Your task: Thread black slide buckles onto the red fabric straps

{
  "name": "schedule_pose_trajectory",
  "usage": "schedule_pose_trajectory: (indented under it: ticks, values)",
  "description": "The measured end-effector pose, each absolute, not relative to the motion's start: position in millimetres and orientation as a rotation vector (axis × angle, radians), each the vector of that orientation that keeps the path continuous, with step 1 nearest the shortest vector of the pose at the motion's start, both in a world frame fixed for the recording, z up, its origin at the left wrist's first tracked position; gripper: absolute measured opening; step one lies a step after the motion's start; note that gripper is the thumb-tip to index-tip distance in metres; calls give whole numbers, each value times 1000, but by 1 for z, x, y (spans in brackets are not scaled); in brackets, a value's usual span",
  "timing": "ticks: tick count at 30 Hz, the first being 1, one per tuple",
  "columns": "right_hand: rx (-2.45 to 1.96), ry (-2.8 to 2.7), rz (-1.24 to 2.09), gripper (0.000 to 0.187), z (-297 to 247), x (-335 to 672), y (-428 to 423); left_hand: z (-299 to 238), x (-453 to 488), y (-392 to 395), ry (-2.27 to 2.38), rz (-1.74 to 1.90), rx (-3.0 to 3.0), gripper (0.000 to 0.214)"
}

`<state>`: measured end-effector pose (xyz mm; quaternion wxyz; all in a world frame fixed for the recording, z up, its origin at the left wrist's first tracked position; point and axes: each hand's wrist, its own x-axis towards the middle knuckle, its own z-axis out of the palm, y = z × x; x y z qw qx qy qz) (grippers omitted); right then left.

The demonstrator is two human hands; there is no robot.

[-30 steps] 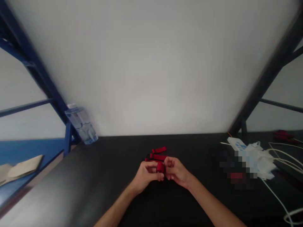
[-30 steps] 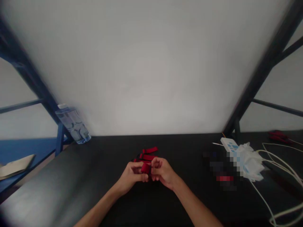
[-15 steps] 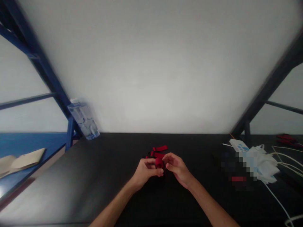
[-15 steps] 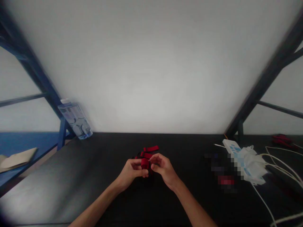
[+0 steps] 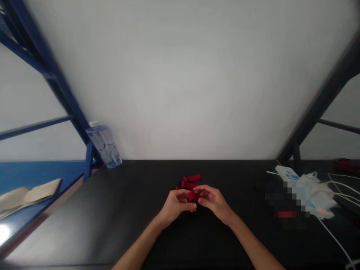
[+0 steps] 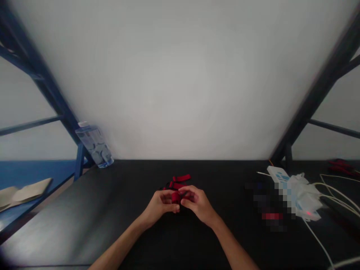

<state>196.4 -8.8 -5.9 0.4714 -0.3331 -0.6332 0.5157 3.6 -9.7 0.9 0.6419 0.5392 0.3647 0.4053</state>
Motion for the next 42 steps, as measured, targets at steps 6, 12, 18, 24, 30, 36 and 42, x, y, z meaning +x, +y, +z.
schedule_pose_trajectory:
  ticks: [6,12,18,24,30,36,42]
  values:
    - [-835,-1559,1157,23,-7,194,-8,-5,6,-8,941,972,1350,38]
    - [-846,-1500,1275,26,-7,198,-7,-10,5,-5,1029,987,1381,38]
    - [-948,-1728,983,46,0,196,-14,-9,4,-5,1006,1021,1423,44]
    - [-901,-1810,857,44,-4,197,-11,-5,4,-8,965,953,1367,37]
    - [-839,-1853,814,41,-10,192,-12,-6,1,-6,945,868,1404,35]
    - [-807,-1853,896,36,0,192,-15,-3,-1,-6,891,799,1399,34]
    - [-924,-1705,915,38,0,204,-10,2,-1,-5,896,896,1205,27]
